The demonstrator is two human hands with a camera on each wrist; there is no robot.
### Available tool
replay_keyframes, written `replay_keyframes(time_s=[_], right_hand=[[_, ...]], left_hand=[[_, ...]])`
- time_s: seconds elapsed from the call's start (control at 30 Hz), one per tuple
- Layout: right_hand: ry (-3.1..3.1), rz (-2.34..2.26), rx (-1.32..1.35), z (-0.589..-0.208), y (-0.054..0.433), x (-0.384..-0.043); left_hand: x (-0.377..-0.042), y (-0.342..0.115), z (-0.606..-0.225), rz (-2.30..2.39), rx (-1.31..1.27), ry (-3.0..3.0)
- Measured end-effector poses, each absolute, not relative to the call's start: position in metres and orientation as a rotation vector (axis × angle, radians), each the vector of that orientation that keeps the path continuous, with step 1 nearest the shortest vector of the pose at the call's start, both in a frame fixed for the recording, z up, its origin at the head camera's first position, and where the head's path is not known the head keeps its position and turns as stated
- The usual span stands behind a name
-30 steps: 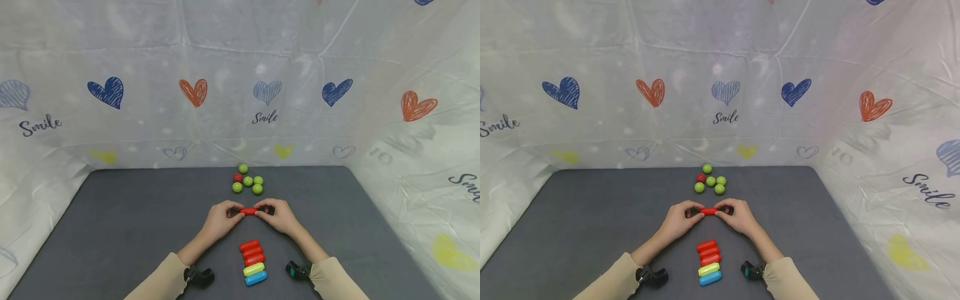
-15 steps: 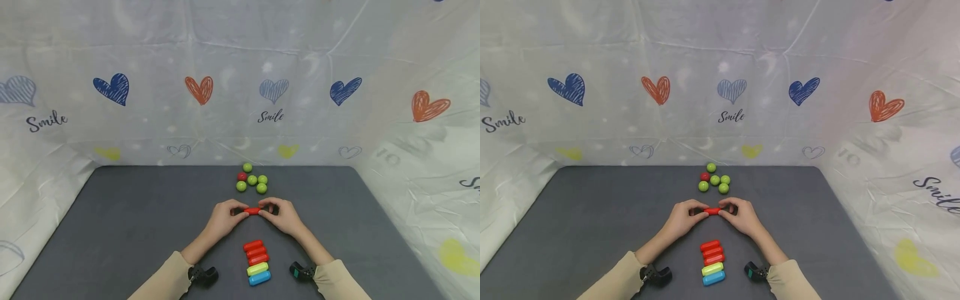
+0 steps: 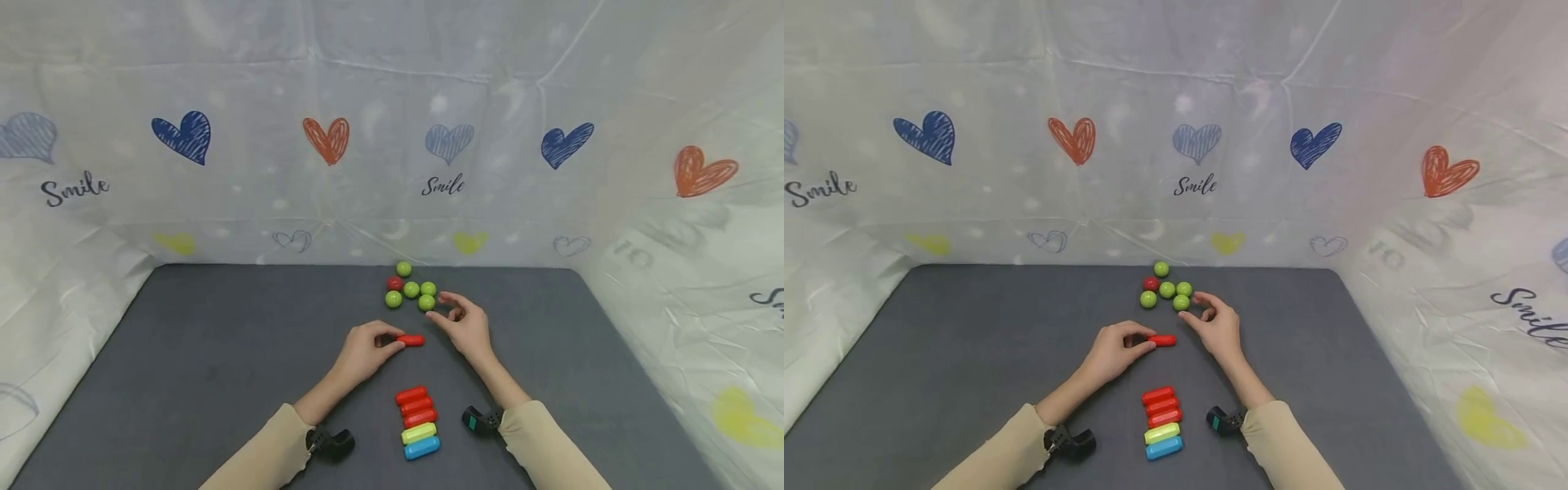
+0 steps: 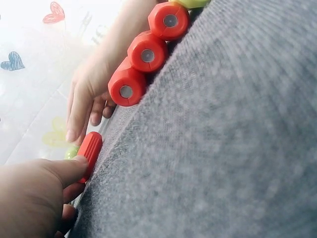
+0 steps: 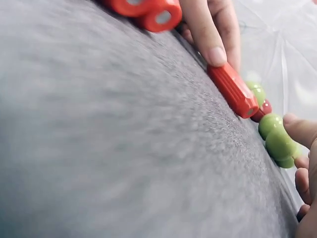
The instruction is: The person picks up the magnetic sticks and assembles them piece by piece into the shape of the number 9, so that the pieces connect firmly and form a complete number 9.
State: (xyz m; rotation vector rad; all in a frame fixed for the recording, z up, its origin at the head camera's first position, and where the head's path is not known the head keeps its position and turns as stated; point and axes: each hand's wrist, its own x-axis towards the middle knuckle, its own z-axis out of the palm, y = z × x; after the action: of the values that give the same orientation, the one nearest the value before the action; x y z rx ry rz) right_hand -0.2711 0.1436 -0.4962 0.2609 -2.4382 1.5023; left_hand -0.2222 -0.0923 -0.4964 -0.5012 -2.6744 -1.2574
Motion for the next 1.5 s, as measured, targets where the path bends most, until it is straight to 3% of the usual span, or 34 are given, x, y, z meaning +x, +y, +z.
replay_keyframes(time_s=[0.6,1.03,1.5], right_hand=[[-2.578,1.301,0.327,-0.498,0.134,-0.299],[-2.601,1.287,0.351,-0.497,0.135,-0.291],[-2.609,1.330,0.691,-0.500,0.159,-0.252]], left_hand=[[-0.221,-0.093,-0.493,-1.286,-0.503,-2.669],[-0.221,-0.093,-0.494,-1.267,-0.499,-2.651],[-0.220,-0.091,-0.495,-1.262,-0.482,-2.651]])
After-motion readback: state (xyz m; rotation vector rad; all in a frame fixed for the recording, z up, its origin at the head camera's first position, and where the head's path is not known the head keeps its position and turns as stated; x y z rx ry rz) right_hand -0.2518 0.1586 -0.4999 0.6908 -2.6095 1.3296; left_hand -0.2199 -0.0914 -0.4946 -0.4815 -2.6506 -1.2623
